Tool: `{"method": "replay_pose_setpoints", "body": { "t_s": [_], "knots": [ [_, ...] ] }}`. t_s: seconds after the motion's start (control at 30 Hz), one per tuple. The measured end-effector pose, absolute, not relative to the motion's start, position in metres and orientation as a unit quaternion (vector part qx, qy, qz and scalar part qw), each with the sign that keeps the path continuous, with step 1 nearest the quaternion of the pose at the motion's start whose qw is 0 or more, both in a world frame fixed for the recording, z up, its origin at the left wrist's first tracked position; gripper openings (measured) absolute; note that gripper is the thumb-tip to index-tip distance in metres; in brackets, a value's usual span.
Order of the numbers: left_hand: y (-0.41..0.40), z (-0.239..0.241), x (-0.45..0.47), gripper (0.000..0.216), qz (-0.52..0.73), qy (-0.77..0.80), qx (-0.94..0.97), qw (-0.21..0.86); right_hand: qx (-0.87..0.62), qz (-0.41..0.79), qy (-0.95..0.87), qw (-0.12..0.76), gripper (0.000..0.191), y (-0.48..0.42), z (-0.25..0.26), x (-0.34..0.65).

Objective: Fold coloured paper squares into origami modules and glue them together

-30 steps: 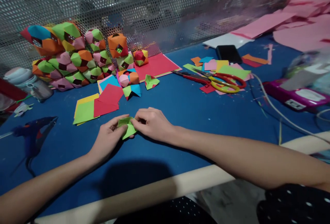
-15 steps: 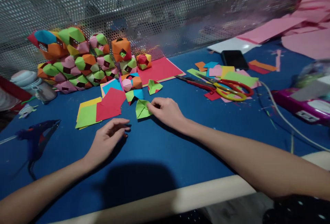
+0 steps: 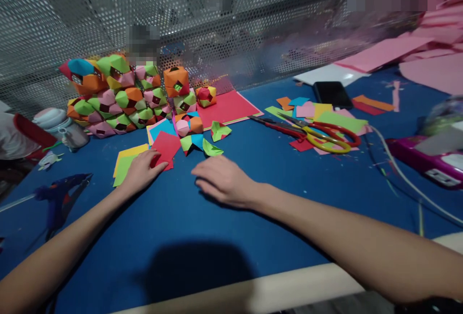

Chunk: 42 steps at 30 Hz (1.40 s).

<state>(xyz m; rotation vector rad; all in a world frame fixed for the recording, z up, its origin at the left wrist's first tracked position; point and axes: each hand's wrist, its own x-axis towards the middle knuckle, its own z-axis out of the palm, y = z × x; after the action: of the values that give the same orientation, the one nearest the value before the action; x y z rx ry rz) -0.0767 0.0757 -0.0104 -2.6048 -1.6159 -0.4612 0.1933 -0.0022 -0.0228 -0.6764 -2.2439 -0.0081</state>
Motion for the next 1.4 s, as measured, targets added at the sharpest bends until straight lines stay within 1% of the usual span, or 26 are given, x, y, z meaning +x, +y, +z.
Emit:
{"method": "replay_pose_setpoints", "body": {
  "t_s": [0.1,0.2,0.3,0.4,0.47,0.63,0.77,0.9,1.07,1.13,1.33,1.4],
  "knots": [
    [0.076,-0.010,-0.074,0.040,-0.126,-0.527,-0.839,0.048,-0.190,0.030,-0.942,0.276,0.026,-0.014,-0.023,0.185],
    [0.075,-0.011,-0.071,0.036,-0.114,-0.534,-0.836,0.060,-0.192,0.054,-0.952,0.232,0.027,-0.018,-0.025,0.183],
    [0.073,-0.012,-0.071,0.035,-0.108,-0.541,-0.832,0.057,-0.201,0.068,-0.949,0.233,0.026,-0.018,-0.026,0.183],
    [0.075,-0.008,-0.082,0.041,-0.113,-0.558,-0.820,0.051,-0.197,0.074,-0.950,0.231,0.024,-0.018,-0.027,0.184],
    [0.081,-0.002,-0.096,0.045,-0.120,-0.577,-0.806,0.049,-0.195,0.074,-0.951,0.230,0.024,-0.019,-0.028,0.183],
    [0.105,0.009,-0.142,0.047,-0.112,-0.634,-0.765,0.025,-0.195,0.070,-0.950,0.234,0.023,-0.019,-0.028,0.183],
    [0.115,0.004,-0.159,0.042,-0.098,-0.648,-0.755,0.007,-0.198,0.074,-0.950,0.231,0.023,-0.020,-0.028,0.182],
    [0.114,-0.001,-0.157,0.040,-0.124,-0.659,-0.742,0.009,-0.199,0.075,-0.951,0.225,0.023,-0.020,-0.027,0.182],
    [0.111,0.000,-0.152,0.025,-0.160,-0.665,-0.730,0.015,-0.198,0.075,-0.950,0.229,0.023,-0.020,-0.028,0.182],
    [0.111,0.001,-0.152,0.025,-0.158,-0.664,-0.731,0.007,-0.197,0.076,-0.949,0.232,0.023,-0.020,-0.029,0.182],
    [0.109,0.016,-0.158,0.046,-0.115,-0.644,-0.756,-0.034,-0.200,0.076,-0.950,0.227,0.024,-0.020,-0.029,0.182],
    [0.105,0.024,-0.161,0.057,-0.086,-0.617,-0.780,-0.062,-0.200,0.075,-0.950,0.226,0.024,-0.020,-0.028,0.183]
  ]
}}
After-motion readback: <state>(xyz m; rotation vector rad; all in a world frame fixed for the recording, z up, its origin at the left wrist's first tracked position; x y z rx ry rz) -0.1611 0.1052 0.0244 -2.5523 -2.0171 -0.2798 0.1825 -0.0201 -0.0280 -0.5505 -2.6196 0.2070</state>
